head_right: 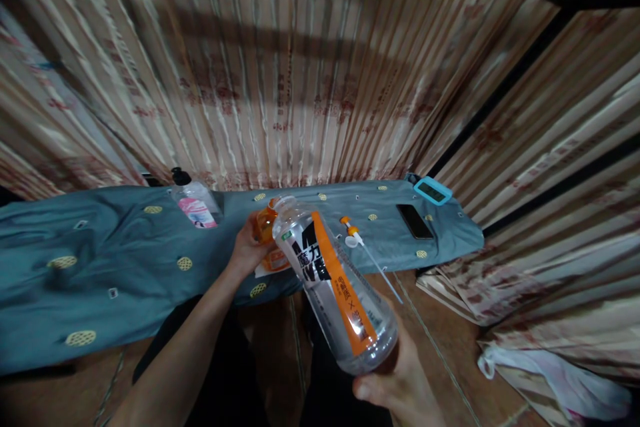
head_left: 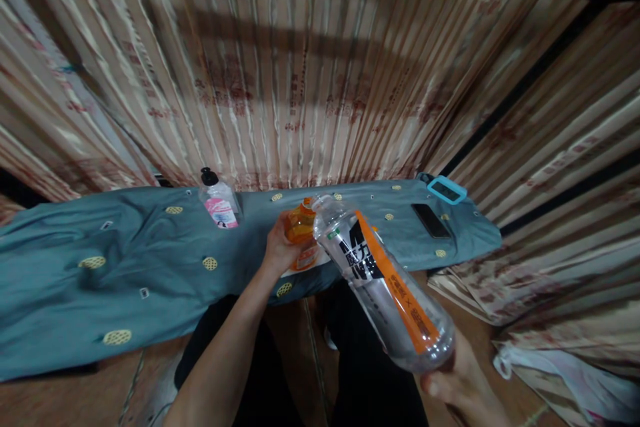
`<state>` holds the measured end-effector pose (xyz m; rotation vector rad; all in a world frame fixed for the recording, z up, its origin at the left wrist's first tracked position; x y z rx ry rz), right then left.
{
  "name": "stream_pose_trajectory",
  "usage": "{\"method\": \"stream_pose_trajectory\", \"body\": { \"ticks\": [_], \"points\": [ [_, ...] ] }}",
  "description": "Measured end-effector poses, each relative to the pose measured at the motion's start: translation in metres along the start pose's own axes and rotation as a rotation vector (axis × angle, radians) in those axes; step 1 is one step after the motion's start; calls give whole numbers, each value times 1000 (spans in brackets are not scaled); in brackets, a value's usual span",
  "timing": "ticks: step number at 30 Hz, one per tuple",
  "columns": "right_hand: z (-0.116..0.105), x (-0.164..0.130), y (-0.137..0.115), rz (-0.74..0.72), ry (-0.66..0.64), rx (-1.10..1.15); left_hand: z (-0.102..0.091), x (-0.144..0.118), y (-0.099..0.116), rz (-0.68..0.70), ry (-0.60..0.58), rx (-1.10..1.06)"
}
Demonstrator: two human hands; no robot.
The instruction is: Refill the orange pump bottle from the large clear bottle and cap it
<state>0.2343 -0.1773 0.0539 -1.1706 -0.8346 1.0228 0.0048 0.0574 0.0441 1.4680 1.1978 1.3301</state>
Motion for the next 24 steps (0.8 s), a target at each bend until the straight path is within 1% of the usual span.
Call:
{"method": "stream_pose_trajectory", "body": {
  "ticks": [1,5,9,17,22,24],
  "points": [
    [0,0,0,10,8,6,0,0,1,4,-2,10],
    [3,-6,-6,115,114,22,-1,-1,4,25,10,18],
    [8,-8,-12,130,153,43,1,-1,4,20,8,-11],
    [-7,-5,5,80,149,5,-1,-1,1,11,15,-8],
    [-8,-4,4,55,124,16,0,0,1,14,8,4],
    [-8,-3,5,71,103,-4,0,0,1,15,7,1]
  ]
}}
Point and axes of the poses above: each hand's wrist, its own x-axis towards the middle knuckle, its own z-axis out of the palm, y = z × x, the point moved 7 cm from there along x, towards the middle knuckle, and after that the axes turned 4 degrees about y, right-handed, at the moved point
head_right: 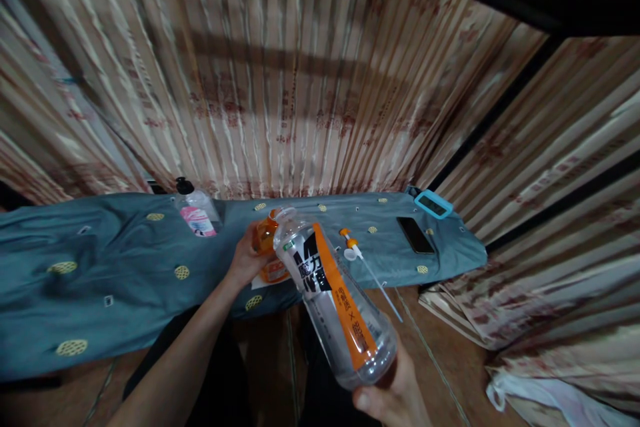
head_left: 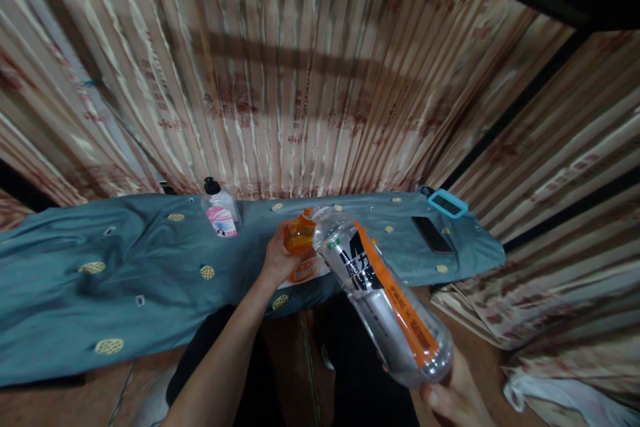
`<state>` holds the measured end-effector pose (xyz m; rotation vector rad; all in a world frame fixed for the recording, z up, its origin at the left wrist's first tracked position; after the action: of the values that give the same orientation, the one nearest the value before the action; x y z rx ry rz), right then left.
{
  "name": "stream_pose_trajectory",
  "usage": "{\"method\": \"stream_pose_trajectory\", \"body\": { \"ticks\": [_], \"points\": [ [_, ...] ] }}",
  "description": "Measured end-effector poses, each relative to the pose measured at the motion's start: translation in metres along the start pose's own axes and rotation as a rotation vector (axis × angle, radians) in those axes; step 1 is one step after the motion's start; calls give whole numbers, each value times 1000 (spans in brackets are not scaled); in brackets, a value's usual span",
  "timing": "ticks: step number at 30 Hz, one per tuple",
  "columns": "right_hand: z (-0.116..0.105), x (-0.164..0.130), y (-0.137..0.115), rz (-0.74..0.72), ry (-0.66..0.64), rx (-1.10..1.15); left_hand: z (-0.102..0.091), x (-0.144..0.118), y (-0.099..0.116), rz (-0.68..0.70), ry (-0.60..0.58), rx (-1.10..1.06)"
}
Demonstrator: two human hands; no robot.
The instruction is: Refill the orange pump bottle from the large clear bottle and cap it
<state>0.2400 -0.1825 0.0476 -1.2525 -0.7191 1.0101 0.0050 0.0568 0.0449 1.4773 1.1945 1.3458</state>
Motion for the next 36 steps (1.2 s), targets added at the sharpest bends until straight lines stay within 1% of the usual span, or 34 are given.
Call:
{"method": "stream_pose_trajectory", "body": {
  "ticks": [3,5,7,9,19,23,26,32,34,36],
  "points": [
    [2,2,2,25,-61,-22,1,0,0,3,-1,-10],
    [0,3,3,26,-39,7,2,0,-1,1,-3,-15],
    [-3,2,4,33,19,50,3,0,-1,-5,-2,-17],
    [-2,1,5,57,32,76,3,-1,0,-9,10,-7],
    [4,4,-4,45,-8,114,0,-3,7,-27,53,97],
    [9,4,-4,48,-46,132,0,-3,8,-38,59,97],
    [10,3,-4,54,-46,131,1,-4,7,-58,49,81],
    [3,4,0,61,-21,101,1,-3,5,-18,48,72],
    [-3,4,3,62,-15,89,1,-3,3,-5,37,61],
    [-10,4,8,78,18,75,1,-3,-1,4,23,42]
  ]
}}
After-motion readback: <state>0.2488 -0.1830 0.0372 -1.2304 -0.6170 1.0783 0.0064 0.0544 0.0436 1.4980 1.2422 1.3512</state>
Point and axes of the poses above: each hand's wrist, its own x-axis towards the middle knuckle, its own z-axis out of the palm, y = z × x, the point moved 7 cm from there along x, towards the middle knuckle, and after that the axes turned 4 degrees about y, right-handed, at the moved point
